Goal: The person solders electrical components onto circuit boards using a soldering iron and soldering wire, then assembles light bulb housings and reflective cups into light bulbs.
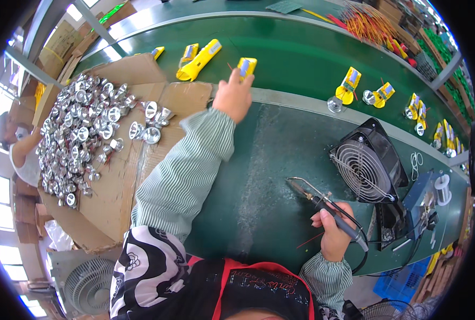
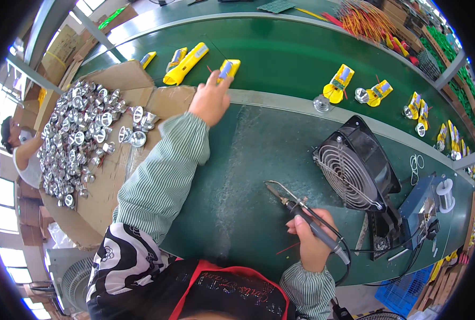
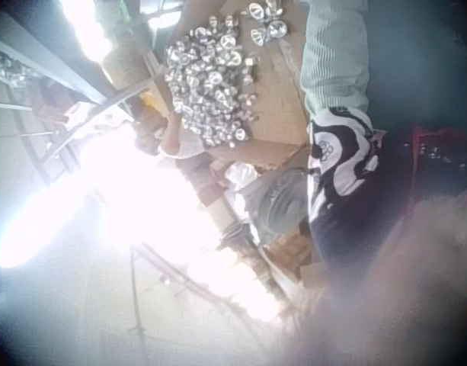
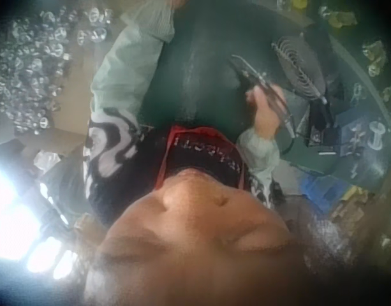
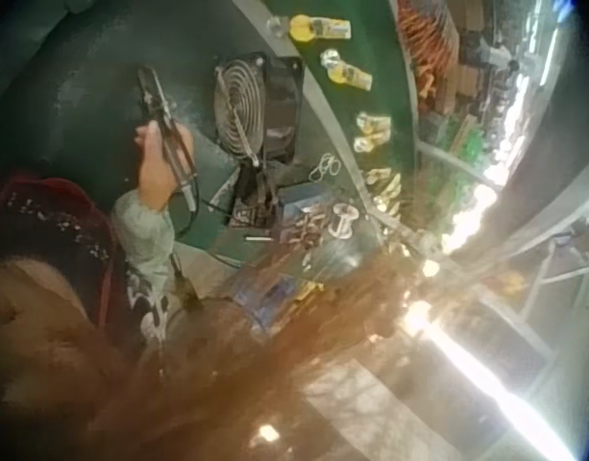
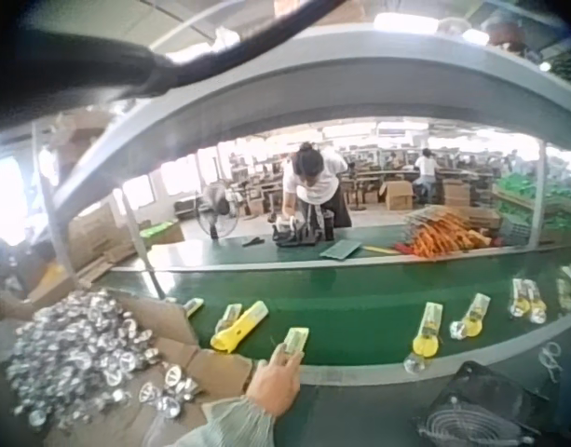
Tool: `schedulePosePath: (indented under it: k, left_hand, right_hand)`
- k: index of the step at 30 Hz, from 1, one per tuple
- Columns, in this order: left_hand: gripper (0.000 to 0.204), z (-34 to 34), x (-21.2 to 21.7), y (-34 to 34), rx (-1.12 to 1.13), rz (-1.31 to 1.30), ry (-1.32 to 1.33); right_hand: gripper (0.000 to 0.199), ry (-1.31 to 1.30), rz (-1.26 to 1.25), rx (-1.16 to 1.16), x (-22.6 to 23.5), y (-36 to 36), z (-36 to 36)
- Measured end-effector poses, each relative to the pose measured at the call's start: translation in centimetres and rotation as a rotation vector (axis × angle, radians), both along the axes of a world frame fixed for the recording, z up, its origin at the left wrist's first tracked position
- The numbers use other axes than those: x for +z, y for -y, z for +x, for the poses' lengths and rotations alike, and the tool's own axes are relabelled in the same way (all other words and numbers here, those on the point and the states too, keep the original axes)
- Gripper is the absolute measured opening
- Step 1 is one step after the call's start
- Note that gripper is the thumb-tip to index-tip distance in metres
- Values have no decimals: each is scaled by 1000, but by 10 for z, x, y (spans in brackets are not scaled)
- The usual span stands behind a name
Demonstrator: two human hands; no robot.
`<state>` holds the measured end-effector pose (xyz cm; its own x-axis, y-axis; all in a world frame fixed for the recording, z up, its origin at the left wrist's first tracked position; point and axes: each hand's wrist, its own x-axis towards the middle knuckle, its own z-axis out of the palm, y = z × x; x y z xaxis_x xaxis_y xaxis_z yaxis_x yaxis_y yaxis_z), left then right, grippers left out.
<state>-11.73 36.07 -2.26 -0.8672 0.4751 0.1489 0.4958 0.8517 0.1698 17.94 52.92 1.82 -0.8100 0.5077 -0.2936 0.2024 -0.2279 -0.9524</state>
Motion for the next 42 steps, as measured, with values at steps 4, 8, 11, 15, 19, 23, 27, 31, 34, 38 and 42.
schedulePosePath:
  k: [4,8,11,15,19,23,27,31,34,38,42]
  left_hand:
    - [45,99,31,39,-173,38,40]
    - [42,184,46,74,-260,13,32]
    - [44,218,46,91,-250,72,207]
    - [44,218,55,121,-230,153,106]
    - [24,164,60,209,176,-66,-289]
    - [28,117,62,261,295,-177,-241]
    - [25,92,40,278,86,-60,-203]
    - [16,79,35,283,92,171,-194]
    - [14,81,57,280,326,604,-119]
    - [17,112,98,250,419,744,1]
    - [12,166,109,184,351,470,164]
  right_hand:
    - [16,0,25,1,6,6,4]
    - [17,-14,37,21,13,15,7]
    - [16,-32,51,42,17,21,8]
    - [15,-46,65,64,20,27,12]
    - [16,-64,61,74,23,31,17]
    - [15,-62,42,97,25,36,17]
    - [15,-96,27,143,26,40,18]
    - [16,-78,37,148,26,40,20]
    - [17,-53,20,160,26,40,20]
    - [17,-61,-3,149,27,44,17]
    - [17,-54,7,208,26,46,14]
